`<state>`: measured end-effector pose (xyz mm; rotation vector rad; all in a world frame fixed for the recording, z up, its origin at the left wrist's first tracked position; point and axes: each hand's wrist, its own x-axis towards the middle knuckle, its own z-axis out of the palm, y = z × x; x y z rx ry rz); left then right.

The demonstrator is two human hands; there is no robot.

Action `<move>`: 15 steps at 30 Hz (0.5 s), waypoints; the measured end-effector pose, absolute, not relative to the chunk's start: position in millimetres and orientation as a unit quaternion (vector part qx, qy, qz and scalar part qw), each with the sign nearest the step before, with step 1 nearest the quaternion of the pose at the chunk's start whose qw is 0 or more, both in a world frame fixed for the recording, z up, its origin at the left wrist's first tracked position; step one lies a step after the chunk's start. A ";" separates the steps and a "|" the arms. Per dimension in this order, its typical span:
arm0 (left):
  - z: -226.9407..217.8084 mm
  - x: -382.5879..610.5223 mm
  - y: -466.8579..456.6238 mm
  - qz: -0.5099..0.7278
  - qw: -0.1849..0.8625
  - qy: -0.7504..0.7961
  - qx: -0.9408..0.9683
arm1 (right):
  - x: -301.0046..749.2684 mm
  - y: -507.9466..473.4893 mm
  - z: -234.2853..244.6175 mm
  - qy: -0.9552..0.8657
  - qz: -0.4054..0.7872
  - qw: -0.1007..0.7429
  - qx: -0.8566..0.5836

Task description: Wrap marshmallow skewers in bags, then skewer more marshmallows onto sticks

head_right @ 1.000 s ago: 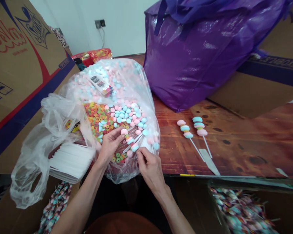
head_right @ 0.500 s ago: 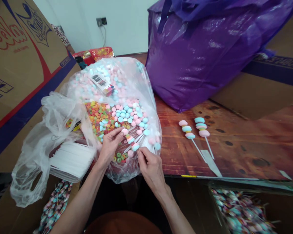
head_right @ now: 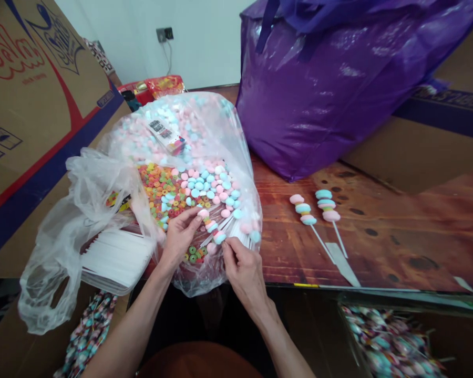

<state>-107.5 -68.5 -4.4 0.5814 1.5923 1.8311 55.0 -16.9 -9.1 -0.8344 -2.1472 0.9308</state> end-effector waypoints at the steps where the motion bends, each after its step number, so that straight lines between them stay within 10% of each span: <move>1: -4.3 -107.1 -68.8 0.691 0.307 0.613 0.231 | 54.6 -16.9 -9.3 -0.819 0.351 0.324 -0.319; 15: -8.7 -102.6 -73.3 0.561 0.121 0.694 0.435 | 48.8 -17.9 -10.2 -0.835 0.291 0.356 -0.301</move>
